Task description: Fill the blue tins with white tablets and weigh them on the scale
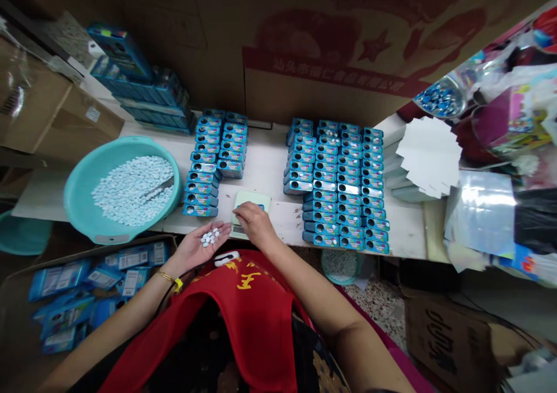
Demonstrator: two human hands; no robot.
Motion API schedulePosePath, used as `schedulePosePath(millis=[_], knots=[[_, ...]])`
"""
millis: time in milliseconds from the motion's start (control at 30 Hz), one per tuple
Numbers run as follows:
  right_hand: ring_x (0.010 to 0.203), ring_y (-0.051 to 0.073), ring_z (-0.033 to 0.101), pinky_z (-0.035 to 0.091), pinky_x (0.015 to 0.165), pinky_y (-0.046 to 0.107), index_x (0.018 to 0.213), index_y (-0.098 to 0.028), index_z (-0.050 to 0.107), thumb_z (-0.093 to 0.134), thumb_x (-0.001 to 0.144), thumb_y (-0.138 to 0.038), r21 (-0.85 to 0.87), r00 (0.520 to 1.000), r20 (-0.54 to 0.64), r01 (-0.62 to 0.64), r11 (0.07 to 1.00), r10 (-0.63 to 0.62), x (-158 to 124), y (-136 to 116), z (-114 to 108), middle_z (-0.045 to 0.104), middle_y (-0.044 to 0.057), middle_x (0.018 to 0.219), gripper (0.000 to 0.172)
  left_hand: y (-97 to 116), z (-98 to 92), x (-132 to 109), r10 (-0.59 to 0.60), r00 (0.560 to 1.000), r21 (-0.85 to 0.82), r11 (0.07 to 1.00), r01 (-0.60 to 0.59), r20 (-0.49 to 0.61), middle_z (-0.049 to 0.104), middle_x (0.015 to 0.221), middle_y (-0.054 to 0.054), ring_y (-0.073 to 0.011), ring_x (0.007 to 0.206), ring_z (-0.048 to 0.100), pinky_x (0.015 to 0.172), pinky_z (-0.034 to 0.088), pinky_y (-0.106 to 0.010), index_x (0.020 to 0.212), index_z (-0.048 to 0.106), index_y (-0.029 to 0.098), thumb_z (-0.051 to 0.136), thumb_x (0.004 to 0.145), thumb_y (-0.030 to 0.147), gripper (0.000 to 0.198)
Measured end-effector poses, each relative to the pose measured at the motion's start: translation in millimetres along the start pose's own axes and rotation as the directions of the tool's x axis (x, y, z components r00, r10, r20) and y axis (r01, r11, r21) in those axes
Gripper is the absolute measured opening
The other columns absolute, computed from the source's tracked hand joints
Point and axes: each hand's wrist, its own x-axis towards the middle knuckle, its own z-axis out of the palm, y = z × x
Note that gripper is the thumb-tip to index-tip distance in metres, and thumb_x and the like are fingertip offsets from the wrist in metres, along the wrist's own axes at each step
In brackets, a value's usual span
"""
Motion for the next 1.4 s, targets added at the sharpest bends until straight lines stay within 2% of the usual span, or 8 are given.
schedulePosePath(millis=[133,267,433,600,700,800,967,1400], knots=[[0.084,0.015,0.057,0.046,0.077,0.027,0.091,-0.019,0.063,0.047,0.083,-0.019,-0.053,1.0,-0.004,0.0,0.999,0.0,0.7,17.8,-2.9,0.063,0.006,0.088,0.018,-0.2,-4.2,-7.3,0.007,0.999,-0.006,1.0,-0.007,-0.032,0.064,0.097,-0.018,-0.025,0.095,0.059,0.083,0.048,-0.035,0.09,0.06,0.003,0.043,0.082,0.013,0.021],[0.083,0.013,0.058,0.047,0.077,0.026,0.092,-0.02,0.062,0.044,0.084,-0.018,0.02,0.985,-0.151,-0.083,0.996,0.085,-7.4,18.2,-15.5,0.063,0.005,0.087,0.02,1.2,-16.2,-15.3,0.051,0.997,-0.019,0.998,-0.053,-0.063,0.064,0.096,-0.018,-0.0237,0.092,0.061,0.08,0.05,-0.035,0.092,0.06,0.003,0.043,0.081,0.012,0.022],[0.077,0.013,0.059,0.047,0.071,0.026,0.088,-0.02,0.064,0.048,0.081,-0.02,0.058,0.932,-0.294,-0.205,0.977,0.213,-18.4,24.9,-40.1,0.064,0.003,0.083,0.017,7.1,-41.6,-23.6,0.152,0.981,-0.069,0.985,-0.16,-0.119,0.064,0.097,-0.018,-0.0231,0.095,0.059,0.08,0.051,-0.034,0.096,0.059,0.004,0.04,0.081,0.008,0.024],[0.071,0.012,0.057,0.046,0.065,0.025,0.086,-0.019,0.064,0.05,0.08,-0.025,0.073,0.872,-0.375,-0.311,0.948,0.315,-27.1,38.3,-48.4,0.063,0.003,0.082,0.016,11.9,-59.7,-27.6,0.191,0.975,-0.098,0.974,-0.203,-0.116,0.063,0.101,-0.018,-0.0235,0.1,0.057,0.082,0.05,-0.036,0.102,0.057,0.004,0.039,0.081,0.006,0.027],[0.072,0.012,0.056,0.047,0.064,0.026,0.091,-0.019,0.062,0.049,0.08,-0.028,0.094,0.881,-0.329,-0.328,0.94,0.34,-31.1,43.0,-44.9,0.062,0.004,0.086,0.019,12.9,-61.4,-28.8,0.203,0.973,-0.1,0.972,-0.214,-0.108,0.062,0.102,-0.018,-0.0235,0.101,0.056,0.083,0.05,-0.037,0.104,0.056,0.005,0.039,0.081,0.006,0.028],[0.081,0.015,0.056,0.049,0.065,0.028,0.103,-0.02,0.057,0.053,0.078,-0.029,0.095,0.93,-0.2,-0.294,0.951,0.308,-32.0,44.2,-38.1,0.057,0.006,0.099,0.027,12.7,-60.6,-29.3,0.207,0.971,-0.087,0.972,-0.218,-0.118,0.062,0.102,-0.018,-0.0229,0.1,0.057,0.081,0.051,-0.035,0.105,0.056,0.005,0.039,0.081,0.005,0.029],[0.107,0.021,0.045,0.042,0.086,0.038,0.116,-0.023,0.047,0.058,0.074,-0.028,-0.072,0.984,-0.025,-0.178,0.981,0.177,-25.2,41.4,-28.2,0.049,0.009,0.114,0.044,12.7,-62.3,-28.5,0.174,0.974,-0.036,0.983,-0.181,-0.143,0.065,0.091,-0.015,-0.0169,0.077,0.064,0.062,0.054,-0.024,0.101,0.058,0.007,0.04,0.08,0.003,0.028],[0.109,0.021,0.044,0.038,0.091,0.038,0.118,-0.02,0.045,0.056,0.074,-0.022,-0.111,0.982,0.089,-0.159,0.981,0.169,-24.3,56.4,-13.0,0.049,0.009,0.118,0.045,8.7,-50.6,-22.3,0.122,0.974,-0.047,0.99,-0.134,-0.193,0.065,0.088,-0.015,-0.0177,0.077,0.064,0.063,0.054,-0.027,0.098,0.058,0.006,0.042,0.081,0.006,0.024]])
